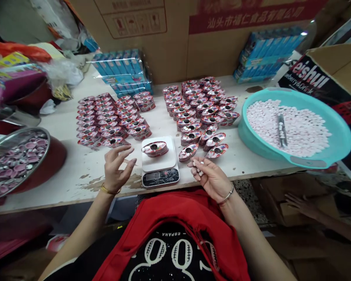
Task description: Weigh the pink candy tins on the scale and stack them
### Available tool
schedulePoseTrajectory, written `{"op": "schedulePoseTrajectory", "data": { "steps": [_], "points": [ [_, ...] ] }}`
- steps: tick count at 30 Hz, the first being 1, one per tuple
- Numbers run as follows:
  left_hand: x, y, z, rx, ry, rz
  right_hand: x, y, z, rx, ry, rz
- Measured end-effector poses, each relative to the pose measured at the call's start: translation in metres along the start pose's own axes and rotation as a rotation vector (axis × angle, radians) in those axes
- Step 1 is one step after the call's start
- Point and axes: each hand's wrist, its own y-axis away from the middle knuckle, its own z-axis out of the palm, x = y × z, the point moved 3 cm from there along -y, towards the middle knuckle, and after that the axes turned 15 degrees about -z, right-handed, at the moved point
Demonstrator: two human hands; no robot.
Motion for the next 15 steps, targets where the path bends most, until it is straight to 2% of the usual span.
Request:
{"op": "schedulePoseTrajectory", "data": {
  "steps": [5,10,15],
  "points": [
    [-0.004,0.002,-0.001,0.028,0.022,-0.031,0.001,0.001,0.003,0.001,0.08,-0.052],
    [0.002,0.003,0.008,-0.024,0.005,0.034,0.0,-0.002,0.01,-0.041,0.181,-0.095],
    [0.016,-0.006,0.024,-0.124,-0.057,0.105,-0.006,-0.019,0.036,-0.168,0.315,-0.102]
  ]
}}
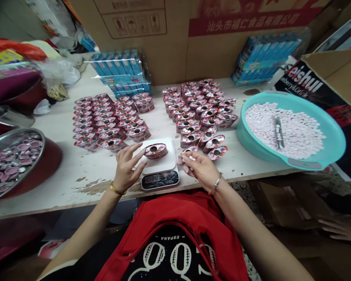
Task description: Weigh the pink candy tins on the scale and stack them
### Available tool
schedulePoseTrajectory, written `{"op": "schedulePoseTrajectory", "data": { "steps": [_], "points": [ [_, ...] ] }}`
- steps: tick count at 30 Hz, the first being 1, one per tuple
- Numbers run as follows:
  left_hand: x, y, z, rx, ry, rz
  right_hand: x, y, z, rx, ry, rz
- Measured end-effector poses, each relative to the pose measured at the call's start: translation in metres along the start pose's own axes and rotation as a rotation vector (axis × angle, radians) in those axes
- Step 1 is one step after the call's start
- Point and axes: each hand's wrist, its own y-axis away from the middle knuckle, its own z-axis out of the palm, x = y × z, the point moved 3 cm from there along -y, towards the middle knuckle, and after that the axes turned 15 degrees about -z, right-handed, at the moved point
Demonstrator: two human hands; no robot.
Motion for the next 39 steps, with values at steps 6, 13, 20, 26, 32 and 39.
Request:
{"op": "schedulePoseTrajectory", "data": {
  "steps": [6,13,20,26,32,39],
  "points": [
    [0.014,-0.013,0.006,-0.021,0.018,0.01,-0.02,-0.055,0.049,-0.318,0.429,-0.19],
    [0.001,-0.002,-0.004,0.019,0.092,-0.107,-0.021,-0.091,0.086,-0.577,1.194,-0.367],
    [-0.01,0.012,-0.004,-0.008,0.132,-0.18,-0.022,-0.087,0.097,-0.682,1.415,-0.376],
    [-0.012,0.014,-0.003,0.005,0.149,-0.183,-0.021,-0.084,0.1,-0.72,1.47,-0.332],
    [-0.019,0.021,-0.005,0.051,0.171,-0.231,-0.031,-0.084,0.083,-0.457,0.951,-0.386],
    [-0.034,0.034,-0.01,0.096,0.211,-0.357,-0.041,-0.054,0.021,-0.06,-0.05,-0.019]
  ]
}}
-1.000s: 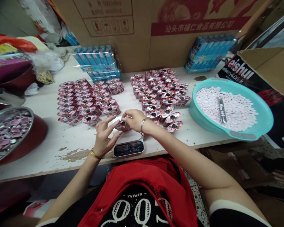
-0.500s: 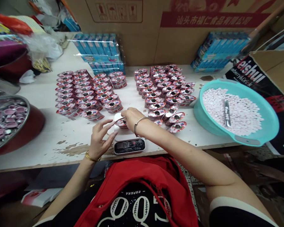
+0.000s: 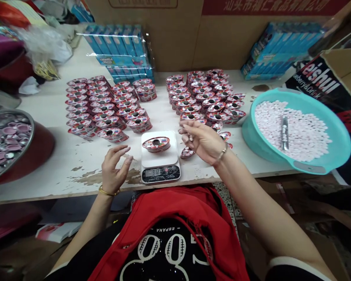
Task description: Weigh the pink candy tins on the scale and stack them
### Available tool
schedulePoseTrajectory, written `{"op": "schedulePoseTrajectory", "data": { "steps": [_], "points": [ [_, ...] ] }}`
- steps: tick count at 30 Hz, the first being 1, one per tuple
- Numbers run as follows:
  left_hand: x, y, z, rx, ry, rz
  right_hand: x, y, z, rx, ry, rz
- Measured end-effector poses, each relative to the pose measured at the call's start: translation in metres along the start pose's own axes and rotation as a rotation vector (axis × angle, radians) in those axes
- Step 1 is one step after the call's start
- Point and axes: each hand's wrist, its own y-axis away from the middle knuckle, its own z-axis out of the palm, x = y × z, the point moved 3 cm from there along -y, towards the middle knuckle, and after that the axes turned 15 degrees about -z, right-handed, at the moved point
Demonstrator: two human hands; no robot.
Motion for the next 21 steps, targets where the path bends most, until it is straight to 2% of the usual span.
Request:
{"op": "schedulePoseTrajectory", "data": {
  "steps": [5,11,15,18,21],
  "points": [
    [-0.001,0.0,0.002,-0.01,-0.011,-0.011,0.001,0.037,-0.031,0.106,-0.03,0.038],
    [0.019,-0.006,0.009,-0.023,-0.019,0.077,0.031,0.069,-0.046,0.108,-0.003,0.114],
    [0.038,-0.014,0.017,-0.043,-0.044,0.181,0.053,0.073,-0.04,0.08,-0.067,0.177],
    [0.041,-0.022,0.022,-0.081,-0.049,0.161,0.066,0.069,-0.027,0.058,-0.129,0.195],
    [0.042,-0.031,0.034,-0.157,-0.014,0.138,0.076,0.068,-0.004,0.021,-0.22,0.243]
  ]
}}
